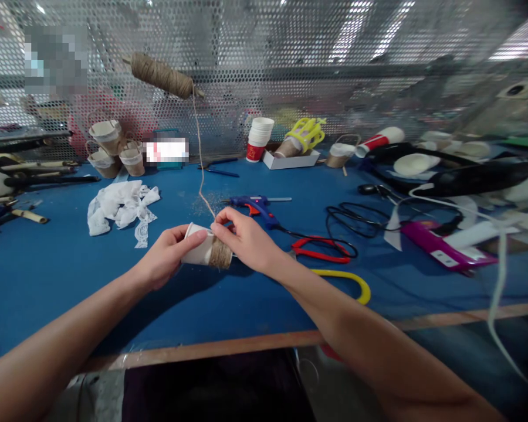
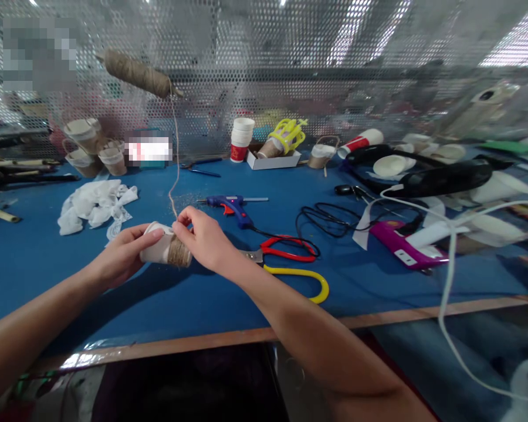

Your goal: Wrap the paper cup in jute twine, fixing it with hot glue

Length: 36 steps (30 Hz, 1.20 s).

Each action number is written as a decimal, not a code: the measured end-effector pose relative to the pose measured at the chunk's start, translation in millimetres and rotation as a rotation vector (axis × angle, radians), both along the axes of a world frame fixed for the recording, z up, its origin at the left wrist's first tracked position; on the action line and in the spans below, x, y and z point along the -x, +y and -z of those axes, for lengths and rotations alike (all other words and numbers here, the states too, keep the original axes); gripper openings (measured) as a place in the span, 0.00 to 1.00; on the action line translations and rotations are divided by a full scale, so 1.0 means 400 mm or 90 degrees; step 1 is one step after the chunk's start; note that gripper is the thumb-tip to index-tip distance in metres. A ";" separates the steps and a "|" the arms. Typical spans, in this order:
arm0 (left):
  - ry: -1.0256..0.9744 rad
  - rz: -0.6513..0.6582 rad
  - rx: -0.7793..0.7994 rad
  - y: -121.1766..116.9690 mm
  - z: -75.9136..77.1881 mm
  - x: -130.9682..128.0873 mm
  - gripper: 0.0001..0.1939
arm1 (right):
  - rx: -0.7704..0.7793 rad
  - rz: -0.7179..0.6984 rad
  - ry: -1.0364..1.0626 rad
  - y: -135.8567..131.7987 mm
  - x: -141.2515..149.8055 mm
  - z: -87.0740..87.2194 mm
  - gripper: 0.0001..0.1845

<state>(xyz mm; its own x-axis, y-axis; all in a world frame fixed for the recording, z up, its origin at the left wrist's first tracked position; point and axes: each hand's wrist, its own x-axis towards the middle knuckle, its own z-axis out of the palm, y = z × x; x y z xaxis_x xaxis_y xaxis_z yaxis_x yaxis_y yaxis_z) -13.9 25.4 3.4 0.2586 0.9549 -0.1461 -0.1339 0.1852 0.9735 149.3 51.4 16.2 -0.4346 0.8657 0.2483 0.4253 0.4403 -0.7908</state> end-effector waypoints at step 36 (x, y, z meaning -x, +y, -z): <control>0.164 -0.006 -0.103 -0.016 -0.015 -0.015 0.12 | 0.064 -0.039 0.100 0.004 0.002 0.000 0.07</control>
<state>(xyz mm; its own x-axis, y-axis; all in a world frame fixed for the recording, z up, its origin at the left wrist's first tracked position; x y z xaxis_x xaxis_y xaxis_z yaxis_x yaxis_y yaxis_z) -8.0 19.1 9.5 0.2241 0.9732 -0.0519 0.1197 0.0253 0.9925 148.7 53.0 16.1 -0.4505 0.8623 0.2312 0.2681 0.3777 -0.8862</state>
